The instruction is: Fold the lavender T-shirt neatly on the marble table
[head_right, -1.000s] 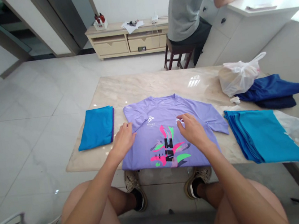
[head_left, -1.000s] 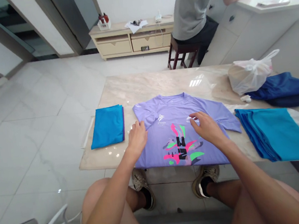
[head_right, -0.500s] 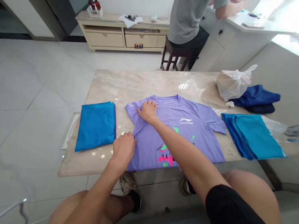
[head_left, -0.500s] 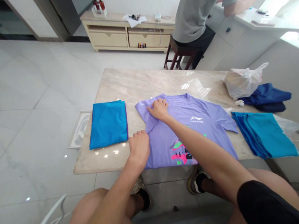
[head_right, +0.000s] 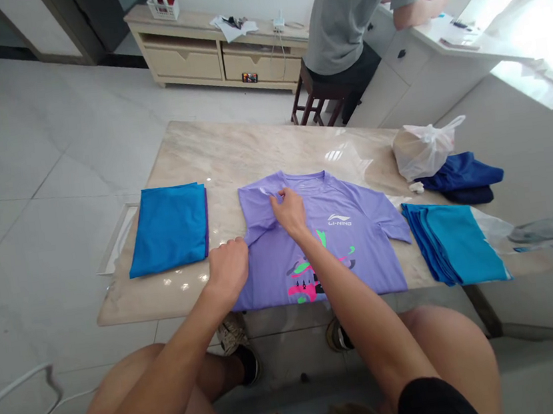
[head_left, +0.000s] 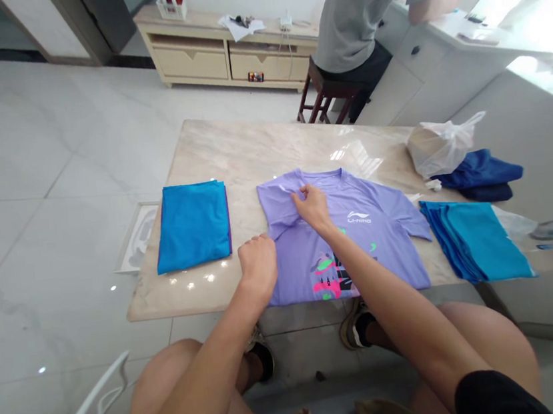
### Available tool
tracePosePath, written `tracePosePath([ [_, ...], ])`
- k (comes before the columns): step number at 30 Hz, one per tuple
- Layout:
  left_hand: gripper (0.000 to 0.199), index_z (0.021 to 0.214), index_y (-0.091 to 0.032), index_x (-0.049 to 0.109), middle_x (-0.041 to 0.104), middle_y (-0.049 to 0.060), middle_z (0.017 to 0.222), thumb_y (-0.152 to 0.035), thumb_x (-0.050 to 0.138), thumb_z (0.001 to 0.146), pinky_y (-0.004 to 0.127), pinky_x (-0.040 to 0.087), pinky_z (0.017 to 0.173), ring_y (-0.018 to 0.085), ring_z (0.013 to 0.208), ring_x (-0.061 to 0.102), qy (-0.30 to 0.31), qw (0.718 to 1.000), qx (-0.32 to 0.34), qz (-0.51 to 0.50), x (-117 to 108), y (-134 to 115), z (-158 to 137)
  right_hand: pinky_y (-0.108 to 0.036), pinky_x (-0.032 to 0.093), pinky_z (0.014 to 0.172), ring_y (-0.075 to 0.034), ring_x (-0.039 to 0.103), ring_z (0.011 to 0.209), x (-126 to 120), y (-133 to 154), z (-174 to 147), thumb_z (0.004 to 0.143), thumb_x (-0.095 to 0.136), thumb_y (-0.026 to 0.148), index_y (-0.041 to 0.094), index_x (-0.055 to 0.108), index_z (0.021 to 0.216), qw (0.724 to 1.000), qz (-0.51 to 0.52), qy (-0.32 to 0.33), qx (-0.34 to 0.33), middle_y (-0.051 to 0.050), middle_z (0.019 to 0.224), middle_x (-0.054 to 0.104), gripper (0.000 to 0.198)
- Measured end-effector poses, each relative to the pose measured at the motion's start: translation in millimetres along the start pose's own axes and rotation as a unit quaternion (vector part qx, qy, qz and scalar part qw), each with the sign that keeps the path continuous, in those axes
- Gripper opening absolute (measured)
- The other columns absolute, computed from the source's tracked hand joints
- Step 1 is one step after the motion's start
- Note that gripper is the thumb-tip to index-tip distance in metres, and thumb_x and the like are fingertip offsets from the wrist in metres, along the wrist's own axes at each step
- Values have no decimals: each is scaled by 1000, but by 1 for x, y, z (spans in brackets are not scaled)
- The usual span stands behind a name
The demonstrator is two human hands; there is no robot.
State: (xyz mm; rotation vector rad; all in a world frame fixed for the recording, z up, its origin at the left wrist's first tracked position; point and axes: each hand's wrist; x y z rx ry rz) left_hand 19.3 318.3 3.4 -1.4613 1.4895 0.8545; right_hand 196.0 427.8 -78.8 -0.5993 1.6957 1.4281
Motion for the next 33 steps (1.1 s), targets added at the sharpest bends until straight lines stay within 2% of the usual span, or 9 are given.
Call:
tracePosePath([
  [3,48,129,-5,74,80,26,126,3,33,105,38,61,95,33,124,79,-6,1000,2,6,0,1,-3,-38,55,93,-31,75,108,-9,-12,4,102,69,39,21,74,118,1000,-27,-5,16,-11,108,81,25],
  [7,47,128,-6,74,80,26,124,2,34,105,36,61,94,32,123,80,-4,1000,7,15,3,3,-4,-42,55,96,-32,74,107,-20,-30,9,103,68,47,21,72,120,998,-52,15,29,-10,102,79,31],
  [9,46,127,-7,75,81,25,122,2,35,105,35,61,93,31,122,80,-4,1000,15,19,5,4,-4,-43,55,99,-32,72,109,-19,-30,15,105,66,50,21,70,128,998,-51,21,-27,-9,103,78,37],
  [11,46,126,-7,75,81,25,121,1,35,105,36,61,92,32,120,81,-6,999,21,23,7,3,-3,-45,53,106,-33,68,118,-13,-25,23,104,69,49,20,71,131,992,-64,34,-106,-13,116,76,40],
  [14,47,125,-6,76,81,26,120,1,35,105,38,62,92,33,118,81,-8,999,25,26,10,3,0,-52,48,115,-38,60,132,-1,-12,37,100,77,43,20,75,120,979,-105,52,-165,-19,137,69,31],
  [17,47,124,-5,77,82,26,119,2,34,104,39,63,91,34,118,82,-8,999,27,24,11,4,1,-53,48,112,-37,61,128,5,-3,50,101,74,37,21,74,105,978,-90,78,-171,-17,131,72,16],
  [22,47,123,-6,78,82,26,118,1,35,104,40,63,91,35,116,82,-4,999,27,17,12,7,1,-40,55,100,-27,72,106,-1,-4,69,102,70,32,21,69,107,978,4,116,-171,-10,109,78,12],
  [26,46,123,-6,77,82,25,117,1,36,104,40,63,89,35,116,82,1,999,39,21,10,7,-1,-40,56,100,-28,74,111,-8,-7,76,99,73,30,21,70,105,988,17,83,-131,-10,112,80,11],
  [33,39,119,-12,77,82,22,111,-7,40,108,39,61,87,34,112,82,-20,994,95,52,12,8,-1,-41,54,103,-31,71,118,-23,-16,62,104,66,28,21,73,119,984,-100,70,-130,-13,118,81,18],
])
Point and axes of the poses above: each hand's wrist, its own z-axis towards the middle knuckle, its own x-axis out of the palm, y = z × x
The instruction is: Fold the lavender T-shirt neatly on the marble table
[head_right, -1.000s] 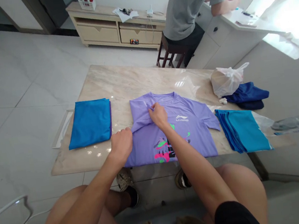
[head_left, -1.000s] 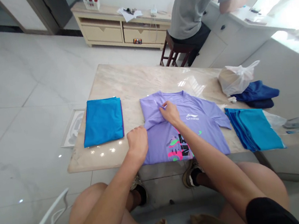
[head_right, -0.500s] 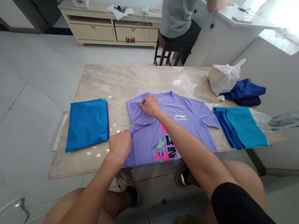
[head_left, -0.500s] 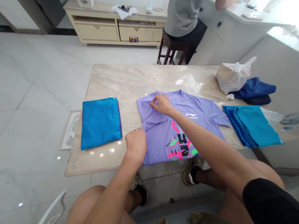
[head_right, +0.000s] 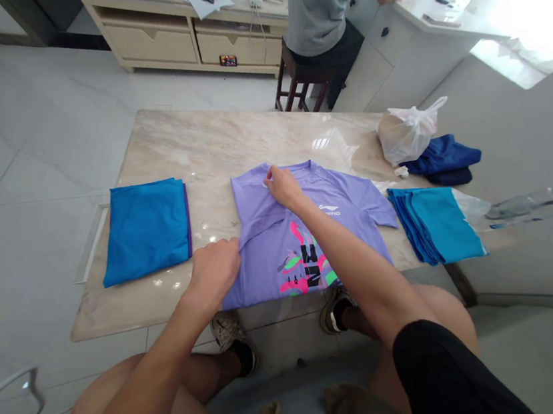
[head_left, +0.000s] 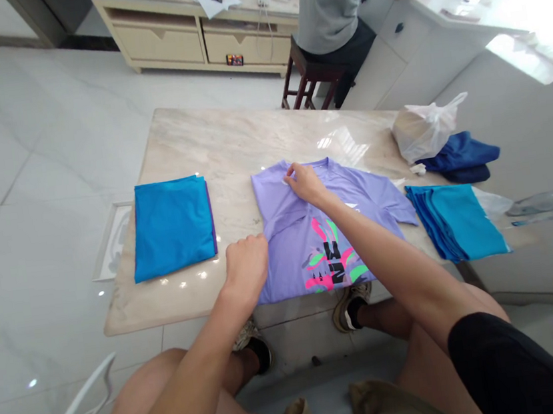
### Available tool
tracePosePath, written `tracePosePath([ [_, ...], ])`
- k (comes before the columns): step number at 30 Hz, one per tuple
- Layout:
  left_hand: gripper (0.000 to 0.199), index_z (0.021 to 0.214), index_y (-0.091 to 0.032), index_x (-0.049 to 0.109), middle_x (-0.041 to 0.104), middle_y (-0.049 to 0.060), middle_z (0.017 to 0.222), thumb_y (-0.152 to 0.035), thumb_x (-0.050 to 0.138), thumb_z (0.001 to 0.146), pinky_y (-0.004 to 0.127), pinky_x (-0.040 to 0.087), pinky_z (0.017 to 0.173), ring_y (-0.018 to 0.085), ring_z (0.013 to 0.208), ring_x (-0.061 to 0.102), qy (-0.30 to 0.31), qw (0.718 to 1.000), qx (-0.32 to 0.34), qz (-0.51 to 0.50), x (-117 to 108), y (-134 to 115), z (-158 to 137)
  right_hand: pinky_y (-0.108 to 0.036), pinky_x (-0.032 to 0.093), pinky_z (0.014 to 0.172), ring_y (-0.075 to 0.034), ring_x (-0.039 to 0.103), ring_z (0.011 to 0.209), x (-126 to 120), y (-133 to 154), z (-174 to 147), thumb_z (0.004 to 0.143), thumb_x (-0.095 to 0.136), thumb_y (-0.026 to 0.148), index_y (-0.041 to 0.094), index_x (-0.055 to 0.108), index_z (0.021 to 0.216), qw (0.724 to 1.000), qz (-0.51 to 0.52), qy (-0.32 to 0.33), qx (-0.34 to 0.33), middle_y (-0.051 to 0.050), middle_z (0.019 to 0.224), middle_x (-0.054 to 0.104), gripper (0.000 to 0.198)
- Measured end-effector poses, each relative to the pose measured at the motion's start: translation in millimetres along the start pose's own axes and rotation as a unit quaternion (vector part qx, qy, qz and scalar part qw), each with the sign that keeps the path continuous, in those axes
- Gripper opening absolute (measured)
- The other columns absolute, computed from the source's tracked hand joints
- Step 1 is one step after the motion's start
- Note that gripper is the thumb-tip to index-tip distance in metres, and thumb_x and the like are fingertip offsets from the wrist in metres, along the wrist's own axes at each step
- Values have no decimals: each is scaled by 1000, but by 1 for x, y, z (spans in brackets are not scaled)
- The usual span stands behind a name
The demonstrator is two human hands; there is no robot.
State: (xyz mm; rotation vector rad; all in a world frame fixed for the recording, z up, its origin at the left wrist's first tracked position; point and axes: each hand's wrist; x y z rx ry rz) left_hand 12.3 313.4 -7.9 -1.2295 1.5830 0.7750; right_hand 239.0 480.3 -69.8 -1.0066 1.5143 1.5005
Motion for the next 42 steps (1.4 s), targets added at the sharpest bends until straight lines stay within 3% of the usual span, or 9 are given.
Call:
tracePosePath([
  [6,38,125,-14,73,80,20,115,-46,55,114,42,61,86,38,110,80,-17,1000,14,-21,-3,-5,3,-42,51,103,-34,68,122,-15,-11,-29,115,51,39,21,76,111,995,-62,-75,19,-16,123,79,32],
  [11,35,141,-17,65,76,17,124,-36,50,117,39,61,87,33,113,79,-47,998,20,-31,-2,-15,7,-44,47,111,-31,70,110,-9,-19,-39,108,64,53,22,69,76,1000,-8,24,-7,-11,90,76,45],
  [15,52,164,-17,49,75,19,131,-33,53,115,40,62,89,34,115,79,-28,998,51,-11,6,-17,10,-36,54,91,-25,70,91,-7,-19,-39,107,64,43,21,72,94,996,81,33,26,-6,93,76,26],
  [19,42,152,-14,60,75,20,128,-31,53,114,42,63,89,35,114,79,0,998,59,4,10,-18,11,-39,54,88,-31,72,97,-18,-15,-47,106,69,39,17,72,113,994,42,37,91,-13,103,78,23],
  [24,37,148,-16,60,73,17,126,-26,47,115,41,63,87,33,113,77,-37,997,65,-2,8,-19,12,-46,51,100,-37,71,113,-31,-10,-58,113,54,33,19,71,127,997,-53,-41,30,-17,114,77,26],
  [30,47,160,-17,52,66,18,140,-17,46,113,40,60,96,31,126,68,-89,990,103,26,14,-27,19,-40,49,111,-30,68,120,-9,-19,-35,103,73,31,16,77,113,997,-3,26,-71,-16,124,75,18],
  [35,36,138,-14,68,67,20,134,-15,42,112,42,59,94,33,122,67,-59,991,118,34,22,-26,22,-38,51,102,-27,69,107,5,-15,-13,106,66,26,19,76,110,996,49,21,-65,-11,113,79,13],
  [39,35,133,-16,71,68,19,130,-16,43,112,42,57,95,33,121,67,-59,990,125,18,21,-22,24,-44,49,108,-33,64,121,-13,-5,-20,106,59,19,19,74,122,995,-10,-56,-80,-16,127,74,22],
  [42,36,131,-16,72,69,19,130,-16,42,112,43,57,98,33,122,66,-77,989,126,8,16,-21,26,-46,49,110,-34,63,121,-32,-4,-44,110,53,20,17,74,125,992,-50,-34,-110,-17,124,73,26],
])
Point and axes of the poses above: each hand's wrist, its own z-axis towards the middle knuckle, its own x-axis out of the palm, y = z × x
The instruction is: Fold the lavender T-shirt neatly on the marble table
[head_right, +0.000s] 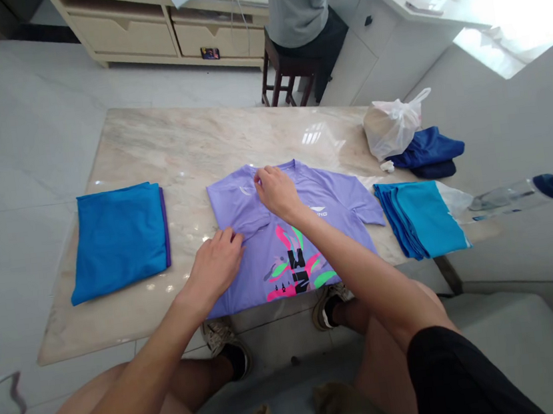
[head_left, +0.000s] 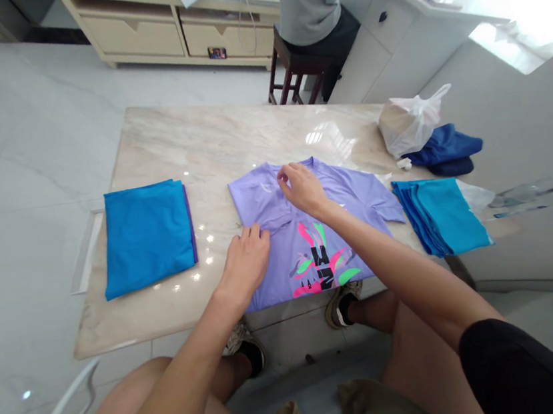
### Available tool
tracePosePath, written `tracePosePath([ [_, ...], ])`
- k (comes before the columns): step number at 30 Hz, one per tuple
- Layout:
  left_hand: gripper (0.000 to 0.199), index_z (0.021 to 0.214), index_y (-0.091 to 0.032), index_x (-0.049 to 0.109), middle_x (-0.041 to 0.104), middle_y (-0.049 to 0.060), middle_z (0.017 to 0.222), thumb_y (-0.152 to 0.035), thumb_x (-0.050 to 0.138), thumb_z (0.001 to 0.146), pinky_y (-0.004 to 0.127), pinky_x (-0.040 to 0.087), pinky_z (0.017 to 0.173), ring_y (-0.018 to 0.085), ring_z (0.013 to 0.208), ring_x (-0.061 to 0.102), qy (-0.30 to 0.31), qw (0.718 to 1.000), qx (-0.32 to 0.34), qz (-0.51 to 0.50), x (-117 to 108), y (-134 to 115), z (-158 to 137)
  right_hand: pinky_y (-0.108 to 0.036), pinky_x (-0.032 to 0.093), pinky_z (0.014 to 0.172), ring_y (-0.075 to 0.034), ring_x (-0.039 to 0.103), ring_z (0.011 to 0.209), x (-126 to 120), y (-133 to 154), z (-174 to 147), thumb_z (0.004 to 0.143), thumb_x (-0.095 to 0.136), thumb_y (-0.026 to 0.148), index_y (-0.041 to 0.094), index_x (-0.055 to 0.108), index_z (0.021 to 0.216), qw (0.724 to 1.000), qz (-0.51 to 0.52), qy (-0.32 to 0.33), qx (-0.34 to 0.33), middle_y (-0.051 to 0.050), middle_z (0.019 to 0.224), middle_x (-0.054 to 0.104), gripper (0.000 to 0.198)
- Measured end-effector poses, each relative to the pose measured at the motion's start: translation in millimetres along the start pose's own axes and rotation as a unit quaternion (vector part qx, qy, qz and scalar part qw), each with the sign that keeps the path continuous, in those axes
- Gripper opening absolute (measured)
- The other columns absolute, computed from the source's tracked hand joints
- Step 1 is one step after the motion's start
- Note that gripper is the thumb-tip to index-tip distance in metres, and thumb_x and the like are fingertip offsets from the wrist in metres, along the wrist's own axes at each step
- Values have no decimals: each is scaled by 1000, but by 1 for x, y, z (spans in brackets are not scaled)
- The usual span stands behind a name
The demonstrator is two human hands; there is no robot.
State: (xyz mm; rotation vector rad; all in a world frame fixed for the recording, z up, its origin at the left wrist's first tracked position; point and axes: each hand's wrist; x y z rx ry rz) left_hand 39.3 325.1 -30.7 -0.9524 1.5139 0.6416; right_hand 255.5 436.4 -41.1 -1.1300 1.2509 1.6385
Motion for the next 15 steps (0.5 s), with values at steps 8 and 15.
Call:
tracePosePath([
  [8,52,164,-12,55,53,22,172,-28,51,115,49,39,131,35,158,49,-26,999,13,-14,5,-1,6,-50,50,109,-35,62,125,-16,-3,-92,113,59,28,19,77,132,974,-56,155,-154,-18,138,71,28],
  [15,51,160,-13,60,59,22,168,-36,47,116,51,38,132,36,155,54,-25,1000,-15,9,-1,-6,26,-46,52,108,-32,68,118,-45,-55,-128,115,53,30,21,80,122,986,-32,135,-93,-14,124,77,30],
])
Point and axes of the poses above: each hand's wrist, its own z-axis towards the middle knuckle, its own x-axis out of the palm, y = z × x
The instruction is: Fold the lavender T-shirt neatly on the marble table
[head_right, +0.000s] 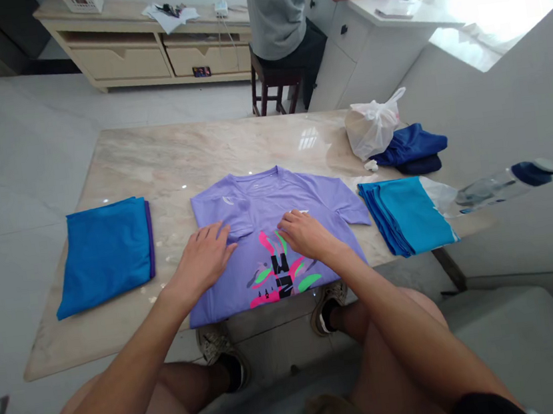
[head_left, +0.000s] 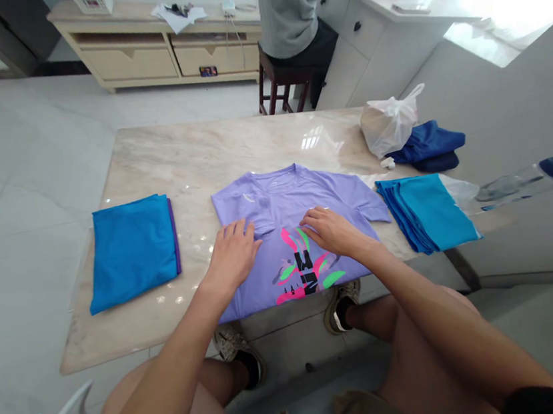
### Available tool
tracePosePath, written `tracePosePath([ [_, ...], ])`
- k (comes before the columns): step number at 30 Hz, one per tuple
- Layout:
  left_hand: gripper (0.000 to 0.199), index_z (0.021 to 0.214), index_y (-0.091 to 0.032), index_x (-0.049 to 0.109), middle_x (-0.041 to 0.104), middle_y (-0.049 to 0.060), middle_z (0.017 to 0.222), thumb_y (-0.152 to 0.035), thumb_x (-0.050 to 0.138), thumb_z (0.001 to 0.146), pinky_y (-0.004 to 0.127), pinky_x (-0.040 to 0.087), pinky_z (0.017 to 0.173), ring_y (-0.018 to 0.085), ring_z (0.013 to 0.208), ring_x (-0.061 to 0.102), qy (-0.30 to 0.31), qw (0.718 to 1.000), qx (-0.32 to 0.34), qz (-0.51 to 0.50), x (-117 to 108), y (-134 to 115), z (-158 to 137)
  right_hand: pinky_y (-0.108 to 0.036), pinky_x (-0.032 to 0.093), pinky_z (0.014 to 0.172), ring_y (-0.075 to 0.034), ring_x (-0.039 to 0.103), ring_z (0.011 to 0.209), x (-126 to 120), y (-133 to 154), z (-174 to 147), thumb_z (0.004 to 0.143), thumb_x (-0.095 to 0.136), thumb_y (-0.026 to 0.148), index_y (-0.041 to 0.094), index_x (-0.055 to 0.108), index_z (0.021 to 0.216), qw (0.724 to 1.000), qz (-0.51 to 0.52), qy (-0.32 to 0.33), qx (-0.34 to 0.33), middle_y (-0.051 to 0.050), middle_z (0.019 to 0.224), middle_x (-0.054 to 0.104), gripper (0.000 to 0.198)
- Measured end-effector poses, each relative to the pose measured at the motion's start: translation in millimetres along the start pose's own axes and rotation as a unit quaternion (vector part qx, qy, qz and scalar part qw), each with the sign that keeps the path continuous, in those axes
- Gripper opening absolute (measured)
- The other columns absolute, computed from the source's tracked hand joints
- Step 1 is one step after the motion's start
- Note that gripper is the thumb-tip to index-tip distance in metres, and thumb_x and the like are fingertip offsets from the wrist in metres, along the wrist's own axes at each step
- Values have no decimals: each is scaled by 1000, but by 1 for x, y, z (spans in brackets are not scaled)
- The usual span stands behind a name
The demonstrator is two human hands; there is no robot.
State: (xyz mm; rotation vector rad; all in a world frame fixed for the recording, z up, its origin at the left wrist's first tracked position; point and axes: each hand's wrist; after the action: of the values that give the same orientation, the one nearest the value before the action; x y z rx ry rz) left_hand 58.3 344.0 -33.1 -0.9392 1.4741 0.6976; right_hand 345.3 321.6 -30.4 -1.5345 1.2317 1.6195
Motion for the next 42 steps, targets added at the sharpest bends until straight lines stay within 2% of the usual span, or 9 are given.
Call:
tracePosePath([
  [6,61,172,-14,49,41,15,183,-35,27,119,51,23,142,30,172,33,-55,995,-56,-60,13,-10,54,-46,55,107,-35,75,121,-26,-72,-31,113,49,32,22,80,127,991,20,0,130,-16,124,82,35],
  [10,66,180,-20,36,27,13,189,-43,30,118,65,17,141,38,176,20,-46,993,-95,-51,36,-16,72,-48,54,111,-36,75,127,-32,-97,-43,112,47,33,24,80,128,985,5,-28,173,-16,129,82,38],
  [14,69,182,-28,32,20,8,191,-51,32,117,68,13,141,41,177,15,-45,994,-99,-20,46,-7,73,-47,56,108,-37,76,127,-26,-93,-47,113,48,34,22,79,131,984,5,0,177,-18,130,82,38],
  [21,67,180,-26,38,28,12,188,-48,34,116,69,20,140,39,176,22,-58,995,-78,1,40,32,70,-43,57,107,-35,75,129,-17,-52,-37,113,53,26,15,74,139,989,-8,73,132,-20,137,79,35],
  [24,70,178,-13,38,34,21,184,-44,38,115,73,20,139,40,175,25,-101,993,-59,21,43,15,50,-41,55,110,-34,74,132,-16,-36,-29,115,52,29,13,72,142,991,-4,75,110,-20,141,78,37],
  [27,68,177,-14,42,36,16,185,-46,39,117,63,25,142,35,175,27,-133,990,24,33,53,-14,22,-37,54,109,-32,75,131,-20,-40,-21,117,48,31,15,73,142,990,21,63,127,-17,141,78,39],
  [31,63,173,-15,48,43,15,182,-43,42,117,55,38,138,33,171,37,-116,992,35,29,64,-28,0,-35,54,103,-31,78,121,-28,-85,-20,115,44,25,16,78,125,972,11,-4,235,-17,125,83,36],
  [35,62,172,-13,49,46,16,180,-39,46,116,56,40,137,33,169,41,-107,993,28,36,67,-16,-6,-36,55,102,-33,79,117,-25,-142,-34,109,49,20,11,78,123,924,-20,-104,369,-21,120,83,33],
  [42,59,168,-13,54,54,20,173,-37,55,114,57,44,133,36,163,49,-82,996,14,24,54,-9,-10,-41,56,105,-38,76,121,7,-195,-43,104,65,32,2,72,129,893,32,-82,442,-28,123,79,40],
])
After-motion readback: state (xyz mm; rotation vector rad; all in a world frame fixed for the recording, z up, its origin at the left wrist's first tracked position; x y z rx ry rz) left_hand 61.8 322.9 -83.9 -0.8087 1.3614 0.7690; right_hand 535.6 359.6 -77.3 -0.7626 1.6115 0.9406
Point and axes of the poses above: each hand's wrist, its own z-axis towards the middle knuckle, its own x-axis out of the palm, y = z × x
